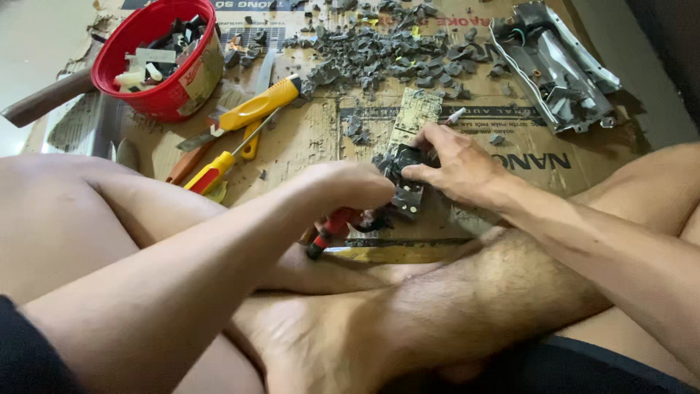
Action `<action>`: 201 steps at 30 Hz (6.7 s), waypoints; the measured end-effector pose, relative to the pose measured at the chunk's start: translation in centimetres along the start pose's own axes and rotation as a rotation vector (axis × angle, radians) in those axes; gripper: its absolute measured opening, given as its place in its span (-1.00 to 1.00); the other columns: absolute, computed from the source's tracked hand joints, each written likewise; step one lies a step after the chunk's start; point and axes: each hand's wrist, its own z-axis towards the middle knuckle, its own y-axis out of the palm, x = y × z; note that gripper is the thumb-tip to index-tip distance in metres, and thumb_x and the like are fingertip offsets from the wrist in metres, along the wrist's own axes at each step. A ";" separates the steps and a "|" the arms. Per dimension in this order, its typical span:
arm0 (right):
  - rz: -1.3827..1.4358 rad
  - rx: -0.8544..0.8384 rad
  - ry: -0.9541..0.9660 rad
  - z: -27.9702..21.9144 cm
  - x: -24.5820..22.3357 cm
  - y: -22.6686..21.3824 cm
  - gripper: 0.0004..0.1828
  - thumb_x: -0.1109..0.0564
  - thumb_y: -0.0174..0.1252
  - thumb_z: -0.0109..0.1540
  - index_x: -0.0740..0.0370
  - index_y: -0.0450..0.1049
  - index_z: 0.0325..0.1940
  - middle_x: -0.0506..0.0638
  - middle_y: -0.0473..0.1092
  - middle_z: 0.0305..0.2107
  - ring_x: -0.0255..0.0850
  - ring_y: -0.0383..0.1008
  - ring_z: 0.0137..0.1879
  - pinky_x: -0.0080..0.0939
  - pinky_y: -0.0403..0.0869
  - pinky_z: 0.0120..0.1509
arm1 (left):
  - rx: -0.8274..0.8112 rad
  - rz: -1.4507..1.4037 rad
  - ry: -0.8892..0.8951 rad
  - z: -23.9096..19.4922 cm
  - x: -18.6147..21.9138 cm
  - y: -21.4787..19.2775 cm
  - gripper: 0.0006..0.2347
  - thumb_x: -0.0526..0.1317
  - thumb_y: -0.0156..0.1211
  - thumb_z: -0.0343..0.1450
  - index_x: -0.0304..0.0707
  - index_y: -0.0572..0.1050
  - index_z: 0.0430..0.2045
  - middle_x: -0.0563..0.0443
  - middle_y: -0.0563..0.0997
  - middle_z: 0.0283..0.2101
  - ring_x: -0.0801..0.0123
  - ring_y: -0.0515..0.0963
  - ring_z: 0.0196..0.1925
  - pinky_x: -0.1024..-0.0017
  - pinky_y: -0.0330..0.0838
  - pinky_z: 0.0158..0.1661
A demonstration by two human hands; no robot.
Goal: The person sits on the floor and uses a screwdriver and pliers to disassemble a small electronic device. They remove screws and components, placing debris onto a cardboard sheet.
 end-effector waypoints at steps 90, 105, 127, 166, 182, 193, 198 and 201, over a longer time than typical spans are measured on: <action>-0.298 0.213 -0.212 3.8 -0.4 3.5 -0.83 0.09 0.11 0.31 0.07 0.62 -0.20 0.10 0.46 -0.21 -0.02 0.53 -0.03 -0.09 0.57 -0.05 | 0.193 -0.529 0.088 -4.0 -3.7 -2.9 -0.86 -0.33 0.07 0.30 -0.42 0.37 -0.34 -0.20 0.61 -0.46 0.00 0.71 -0.48 0.22 0.56 -0.59; -0.292 -0.367 0.212 14.0 2.6 2.9 -0.74 -0.08 0.45 -0.08 -0.16 0.67 -0.32 -0.04 0.59 -0.39 -0.04 0.62 -0.14 -0.05 0.55 -0.10 | 0.233 -0.682 0.103 -2.5 -4.6 -2.5 -0.74 -0.35 0.05 0.25 -0.53 0.38 -0.23 -0.34 0.63 -0.47 -0.07 0.69 -0.50 -0.03 0.60 -0.51; -0.271 -0.503 0.440 9.8 -8.0 -1.9 -0.42 0.08 0.35 0.04 0.23 0.53 0.14 0.35 0.37 0.13 0.22 0.39 0.25 0.27 0.50 0.08 | 0.245 -0.289 0.195 -5.0 -3.5 -2.3 -0.72 -0.15 0.07 0.21 -0.41 0.56 -0.40 -0.12 0.61 -0.64 0.41 0.38 -0.80 0.53 0.20 -0.76; 0.904 -0.007 0.533 -0.7 -7.1 -0.5 -0.48 0.07 0.32 0.18 0.23 0.29 0.13 0.18 0.43 -0.06 -0.02 0.50 0.07 0.08 0.51 0.18 | 0.056 -0.154 -0.029 -6.9 0.5 -0.6 -0.73 -0.31 0.08 0.31 -0.46 0.28 -0.18 -0.41 0.54 -0.30 -0.29 0.70 -0.32 0.01 0.66 -0.34; 1.382 0.213 0.344 -0.4 -5.9 0.6 -0.22 0.36 0.02 -0.11 0.07 0.33 0.22 -0.03 0.33 -0.22 -0.14 0.46 -0.03 0.00 0.56 0.02 | 0.184 0.055 0.037 -9.7 2.6 2.3 -0.59 -0.23 -0.04 0.39 -0.49 0.25 0.11 -0.51 0.46 -0.20 -0.31 0.68 -0.47 0.06 0.66 -0.50; 1.078 0.336 0.333 -1.2 -5.2 -0.1 -0.09 0.28 0.16 -0.08 0.07 0.02 0.33 -0.03 0.11 -0.13 -0.19 0.24 0.04 -0.09 0.42 0.01 | -0.019 -0.087 -0.029 -11.6 4.2 1.4 -0.79 -0.26 -0.06 0.32 -0.44 0.34 -0.27 -0.29 0.55 -0.17 -0.15 0.72 -0.10 0.08 0.63 -0.13; 1.087 0.321 0.337 -1.2 -5.2 -0.1 -0.19 0.30 0.12 -0.11 0.03 0.25 0.25 -0.03 0.15 -0.17 -0.15 0.27 -0.02 -0.11 0.45 -0.06 | -0.048 -0.150 -0.010 -10.9 3.9 1.0 -0.85 -0.26 -0.05 0.31 -0.36 0.41 -0.38 -0.23 0.58 -0.27 -0.20 0.72 -0.10 -0.01 0.63 -0.11; 1.095 0.284 0.335 -0.7 -4.5 0.1 0.15 0.28 0.18 -0.08 0.07 -0.09 0.57 0.02 0.06 -0.10 -0.16 0.27 0.03 -0.14 0.42 -0.09 | -0.056 -0.128 -0.031 -10.2 3.5 0.7 -0.86 -0.26 -0.05 0.30 -0.33 0.43 -0.43 -0.16 0.57 -0.32 -0.14 0.74 -0.13 0.06 0.65 -0.14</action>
